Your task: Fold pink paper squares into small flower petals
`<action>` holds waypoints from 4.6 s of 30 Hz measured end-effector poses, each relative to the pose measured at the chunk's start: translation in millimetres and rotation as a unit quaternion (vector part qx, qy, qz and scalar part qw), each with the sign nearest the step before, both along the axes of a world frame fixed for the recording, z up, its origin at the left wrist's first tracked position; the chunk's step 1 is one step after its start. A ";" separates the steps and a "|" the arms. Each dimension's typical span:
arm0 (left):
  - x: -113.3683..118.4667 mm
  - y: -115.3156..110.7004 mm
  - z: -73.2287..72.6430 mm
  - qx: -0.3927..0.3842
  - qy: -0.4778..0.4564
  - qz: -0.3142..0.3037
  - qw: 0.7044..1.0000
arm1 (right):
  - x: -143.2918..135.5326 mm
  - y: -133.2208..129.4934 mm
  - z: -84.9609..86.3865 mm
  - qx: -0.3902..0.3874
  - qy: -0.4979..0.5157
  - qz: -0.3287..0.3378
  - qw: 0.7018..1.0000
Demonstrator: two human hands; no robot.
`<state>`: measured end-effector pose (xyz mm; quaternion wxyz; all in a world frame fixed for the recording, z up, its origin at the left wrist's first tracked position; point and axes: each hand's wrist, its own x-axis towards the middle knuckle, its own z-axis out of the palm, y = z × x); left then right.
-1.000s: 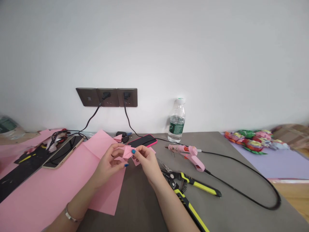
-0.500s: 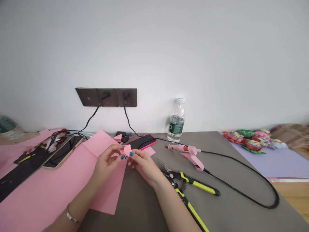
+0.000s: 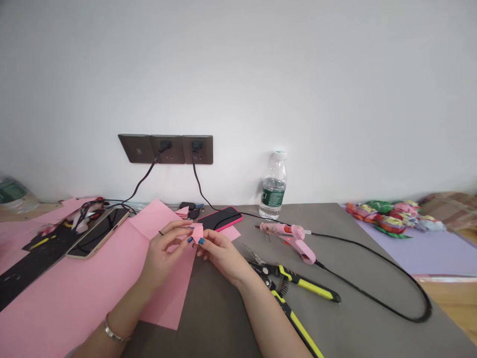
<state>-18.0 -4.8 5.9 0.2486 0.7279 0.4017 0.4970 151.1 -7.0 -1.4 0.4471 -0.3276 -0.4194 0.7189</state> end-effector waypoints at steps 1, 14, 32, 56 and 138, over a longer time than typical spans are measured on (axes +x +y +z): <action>-0.8 0.2 0.2 0.011 0.006 -0.002 1.000 | 0.5 -0.2 0.5 0.002 -0.001 0.002 1.000; -4.2 -0.8 5.5 0.163 0.091 0.030 0.982 | 0.2 -1.1 0.5 0.077 -0.053 0.011 0.996; 5.6 -7.0 1.5 -0.060 -0.088 0.000 0.994 | -3.3 0.4 -6.8 0.269 -0.211 -0.112 0.933; -3.8 2.4 -0.2 0.109 0.077 -0.022 0.991 | 5.5 -1.3 -0.4 0.391 -0.406 -0.114 0.818; 6.2 4.0 -1.4 -0.243 -0.275 -0.025 0.930 | -11.3 -0.5 -6.7 0.240 -0.110 -0.186 0.946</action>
